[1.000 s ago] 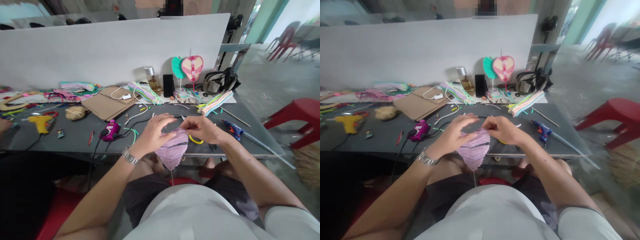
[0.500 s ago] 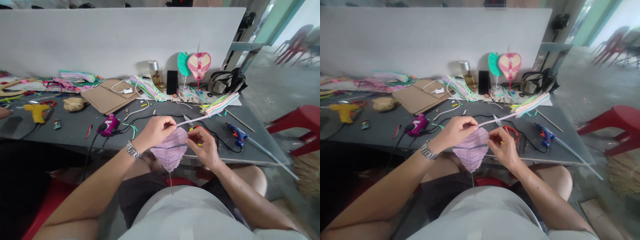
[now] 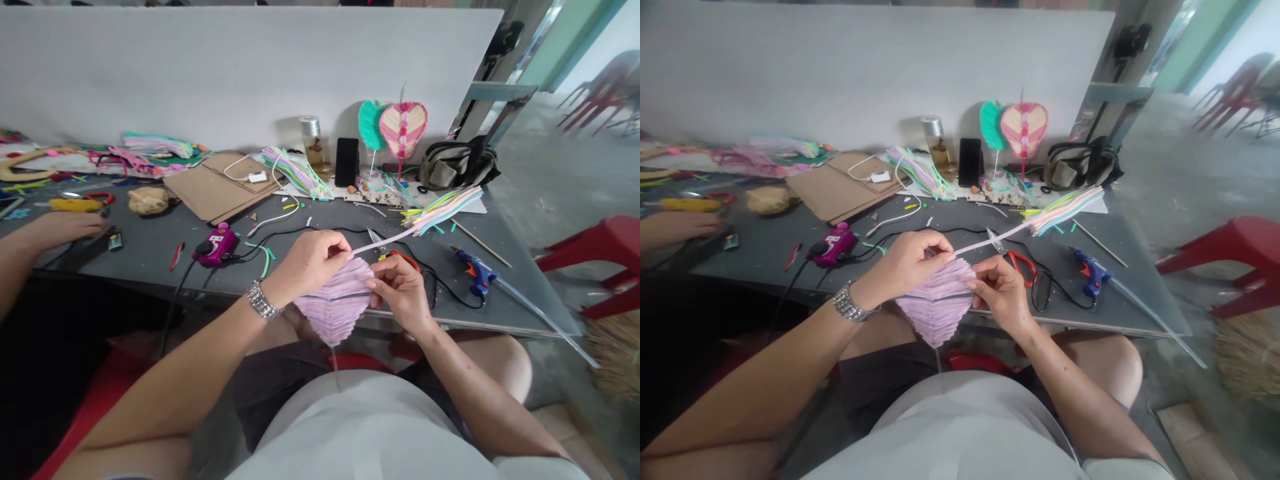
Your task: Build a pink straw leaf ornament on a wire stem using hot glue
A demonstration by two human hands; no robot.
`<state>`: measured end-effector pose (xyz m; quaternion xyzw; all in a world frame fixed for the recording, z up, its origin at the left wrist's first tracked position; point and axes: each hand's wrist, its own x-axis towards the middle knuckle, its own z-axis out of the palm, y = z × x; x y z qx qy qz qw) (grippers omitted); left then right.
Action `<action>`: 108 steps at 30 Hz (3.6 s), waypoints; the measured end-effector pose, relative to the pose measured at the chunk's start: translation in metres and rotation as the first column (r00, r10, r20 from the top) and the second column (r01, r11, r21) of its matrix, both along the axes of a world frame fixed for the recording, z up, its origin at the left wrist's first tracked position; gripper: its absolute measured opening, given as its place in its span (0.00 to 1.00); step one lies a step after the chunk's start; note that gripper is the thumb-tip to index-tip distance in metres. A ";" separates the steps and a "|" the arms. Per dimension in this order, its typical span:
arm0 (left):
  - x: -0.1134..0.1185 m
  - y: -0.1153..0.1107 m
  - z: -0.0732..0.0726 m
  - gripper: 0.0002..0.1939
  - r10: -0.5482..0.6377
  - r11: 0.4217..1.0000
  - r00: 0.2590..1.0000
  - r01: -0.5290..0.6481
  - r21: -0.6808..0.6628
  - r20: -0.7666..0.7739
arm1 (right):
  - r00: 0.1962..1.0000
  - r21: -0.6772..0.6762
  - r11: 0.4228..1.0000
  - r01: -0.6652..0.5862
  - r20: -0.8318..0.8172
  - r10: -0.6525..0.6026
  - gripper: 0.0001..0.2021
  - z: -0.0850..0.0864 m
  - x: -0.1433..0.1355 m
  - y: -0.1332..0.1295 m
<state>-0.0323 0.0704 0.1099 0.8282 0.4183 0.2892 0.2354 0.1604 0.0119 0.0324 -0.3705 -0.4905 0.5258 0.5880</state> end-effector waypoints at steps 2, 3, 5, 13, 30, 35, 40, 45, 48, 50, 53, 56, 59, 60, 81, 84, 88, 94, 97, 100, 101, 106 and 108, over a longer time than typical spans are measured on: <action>-0.001 -0.001 -0.001 0.06 -0.006 1.000 1.000 0.006 0.012 0.009 | 1.000 0.003 1.000 0.002 -0.008 -0.002 0.16 -0.001 -0.001 0.000; -0.001 -0.001 -0.002 0.06 -0.007 1.000 1.000 0.007 0.017 0.012 | 1.000 0.004 1.000 0.006 -0.011 -0.006 0.16 -0.001 -0.002 0.000; -0.001 -0.002 -0.002 0.06 -0.004 1.000 1.000 0.003 0.020 0.011 | 1.000 0.000 1.000 0.012 -0.012 -0.012 0.16 -0.001 -0.003 0.000; -0.005 -0.005 0.002 0.06 0.016 1.000 1.000 -0.016 0.007 0.023 | 1.000 -0.004 1.000 0.002 -0.007 -0.002 0.16 0.001 -0.003 -0.003; -0.009 0.006 -0.016 0.07 0.130 0.991 0.991 -0.129 -0.031 0.037 | 0.994 -0.065 0.993 0.103 -0.018 -0.104 0.16 -0.023 -0.018 -0.001; -0.013 0.008 -0.017 0.07 0.137 0.990 0.990 -0.136 -0.045 0.016 | 0.995 -0.068 0.992 0.103 0.009 -0.103 0.15 -0.027 -0.021 0.001; -0.013 0.010 -0.018 0.07 0.166 0.985 0.986 -0.165 -0.055 0.014 | 0.996 -0.082 0.993 0.085 -0.024 -0.087 0.15 -0.027 -0.023 0.003; -0.019 0.017 -0.028 0.08 0.227 0.974 0.974 -0.227 -0.024 0.002 | 0.996 -0.118 0.989 0.084 -0.023 -0.087 0.16 -0.023 -0.017 0.021; -0.025 0.019 -0.033 0.15 0.272 0.962 0.961 -0.272 -0.006 0.044 | 0.997 -0.137 0.987 0.082 0.018 -0.080 0.16 -0.019 -0.009 0.040; -0.026 0.016 -0.039 0.16 0.298 0.948 0.950 -0.306 0.084 0.095 | 0.997 -0.153 0.986 0.061 0.049 -0.054 0.16 -0.019 -0.004 0.051; -0.025 0.008 -0.056 0.10 0.254 0.931 0.957 -0.280 0.232 0.137 | 0.993 -0.194 0.980 0.035 0.116 -0.012 0.16 -0.027 0.001 0.061; -0.025 0.002 -0.084 0.07 0.203 0.942 0.977 -0.212 0.259 0.063 | 0.977 -0.239 0.969 0.055 0.214 -0.002 0.13 -0.042 0.000 0.063; -0.027 -0.002 -0.113 0.08 0.241 0.940 0.970 -0.230 0.253 -0.012 | 0.917 -0.176 0.980 0.098 0.399 -0.020 0.07 -0.054 -0.007 0.064; -0.027 -0.004 -0.120 0.09 0.232 0.945 0.972 -0.216 0.245 -0.039 | 0.871 -0.123 0.986 0.111 0.490 -0.036 0.04 -0.056 -0.010 0.064; -0.017 -0.014 -0.138 0.24 0.074 0.978 0.962 -0.018 0.208 -0.262 | 0.486 0.040 0.990 -0.136 0.874 0.031 0.08 -0.044 -0.003 0.076; -0.017 -0.014 -0.138 0.25 0.076 0.975 0.961 -0.015 0.222 -0.267 | 0.463 -0.018 0.987 -0.160 0.882 0.091 0.08 -0.039 -0.002 0.082; -0.016 -0.015 -0.137 0.26 0.089 0.978 0.964 -0.036 0.206 -0.252 | 0.416 -0.073 0.975 -0.208 0.896 0.155 0.07 -0.034 -0.001 0.089; -0.015 -0.016 -0.137 0.25 0.102 0.981 0.961 -0.055 0.185 -0.258 | 0.347 -0.095 0.962 -0.255 0.920 0.183 0.06 -0.029 -0.002 0.093; -0.015 -0.015 -0.136 0.23 0.112 0.980 0.960 -0.064 0.191 -0.255 | 0.317 -0.114 0.956 -0.269 0.927 0.200 0.06 -0.027 -0.002 0.095; -0.014 -0.015 -0.135 0.23 0.118 0.982 0.963 -0.076 0.174 -0.243 | 0.352 -0.131 0.960 -0.247 0.911 0.215 0.06 -0.026 -0.002 0.094; -0.015 -0.015 -0.134 0.23 0.116 0.983 0.965 -0.077 0.169 -0.237 | 0.377 -0.129 0.967 -0.221 0.903 0.206 0.05 -0.026 -0.003 0.091; -0.024 -0.014 -0.129 0.22 0.161 0.983 0.986 -0.156 0.095 -0.047 | 0.424 -0.124 0.992 0.032 0.900 0.099 0.10 -0.030 -0.017 0.071; -0.029 -0.008 -0.125 0.21 0.251 0.968 0.966 -0.251 -0.013 0.059 | 0.435 -0.153 0.984 0.091 0.895 0.099 0.15 -0.031 -0.024 0.067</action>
